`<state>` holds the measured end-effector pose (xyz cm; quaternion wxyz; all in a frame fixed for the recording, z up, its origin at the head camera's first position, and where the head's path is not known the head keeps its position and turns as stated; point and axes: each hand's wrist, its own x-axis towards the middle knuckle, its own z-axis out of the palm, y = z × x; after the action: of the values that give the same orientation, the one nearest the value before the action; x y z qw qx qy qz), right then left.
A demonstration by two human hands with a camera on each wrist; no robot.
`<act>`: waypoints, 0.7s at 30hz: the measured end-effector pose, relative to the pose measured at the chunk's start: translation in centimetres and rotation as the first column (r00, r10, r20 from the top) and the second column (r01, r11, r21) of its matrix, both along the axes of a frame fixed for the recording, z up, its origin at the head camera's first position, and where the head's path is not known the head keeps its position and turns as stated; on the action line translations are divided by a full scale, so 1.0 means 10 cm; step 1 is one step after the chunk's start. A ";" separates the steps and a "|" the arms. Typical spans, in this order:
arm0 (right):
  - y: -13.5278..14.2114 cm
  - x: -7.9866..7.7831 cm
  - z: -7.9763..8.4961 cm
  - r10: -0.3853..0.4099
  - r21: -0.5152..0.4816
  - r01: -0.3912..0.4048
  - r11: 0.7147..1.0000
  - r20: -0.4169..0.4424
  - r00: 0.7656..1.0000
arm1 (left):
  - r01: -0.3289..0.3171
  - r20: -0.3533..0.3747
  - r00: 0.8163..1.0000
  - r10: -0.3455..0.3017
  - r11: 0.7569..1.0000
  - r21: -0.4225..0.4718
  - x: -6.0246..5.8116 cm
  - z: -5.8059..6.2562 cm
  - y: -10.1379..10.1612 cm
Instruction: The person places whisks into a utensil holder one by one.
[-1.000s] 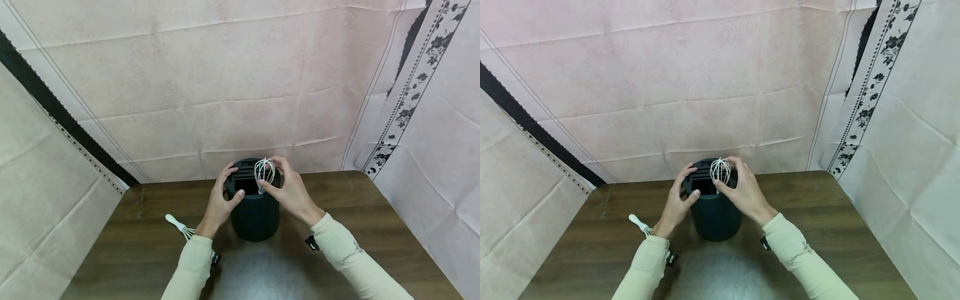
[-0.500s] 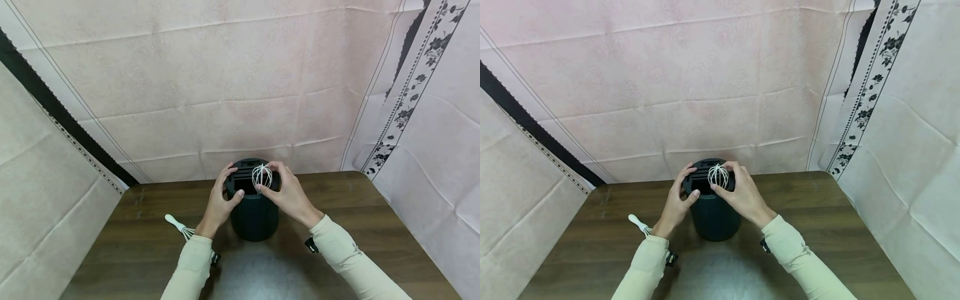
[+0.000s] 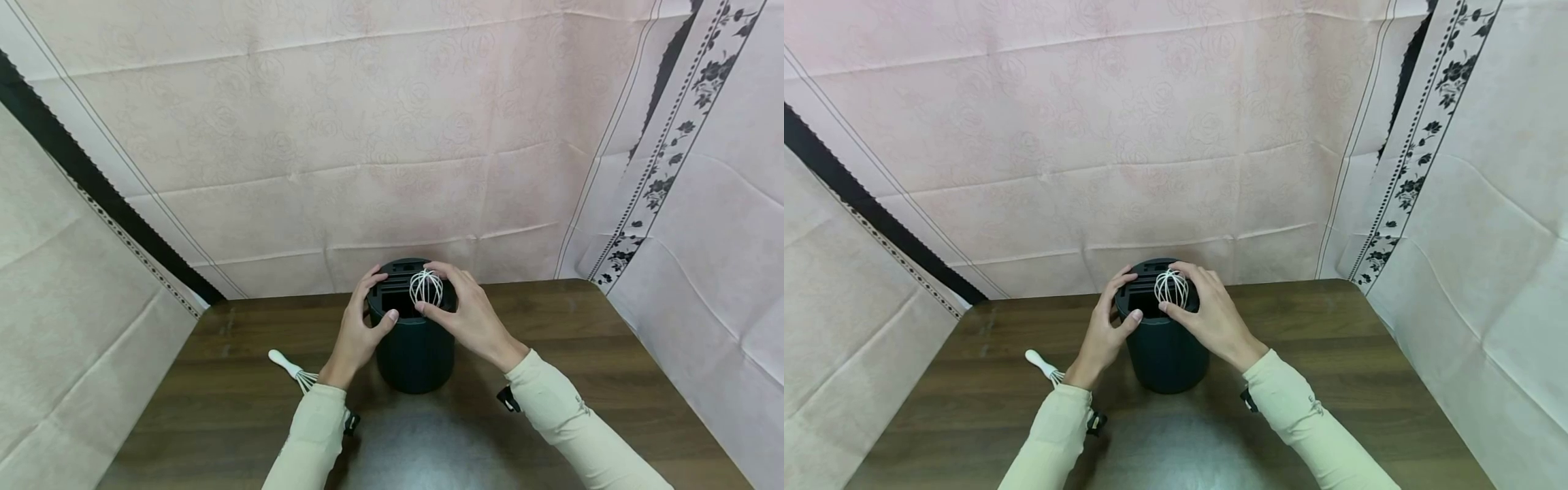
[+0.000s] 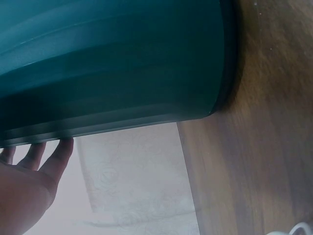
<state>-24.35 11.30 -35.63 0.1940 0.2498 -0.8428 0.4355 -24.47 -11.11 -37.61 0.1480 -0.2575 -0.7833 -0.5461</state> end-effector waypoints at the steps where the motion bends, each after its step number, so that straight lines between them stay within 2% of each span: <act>1: 0.00 0.00 0.00 -0.003 -0.001 0.003 1.000 0.001 1.000 | 0.001 -0.001 1.000 -0.001 1.000 0.001 0.00 0.00 0.00; 11: -0.01 0.00 0.00 -0.059 0.001 0.059 0.998 0.047 0.997 | 0.002 -0.015 1.000 -0.002 1.000 0.001 -0.02 -0.02 -0.01; 21: -0.01 0.02 0.01 -0.069 0.004 0.069 0.998 0.037 0.997 | -0.005 -0.013 1.000 0.004 1.000 -0.010 0.00 0.00 0.00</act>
<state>-24.16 11.19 -35.52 0.1931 0.2126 -0.8550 0.4318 -24.45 -11.13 -37.64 0.1531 -0.2601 -0.7857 -0.5400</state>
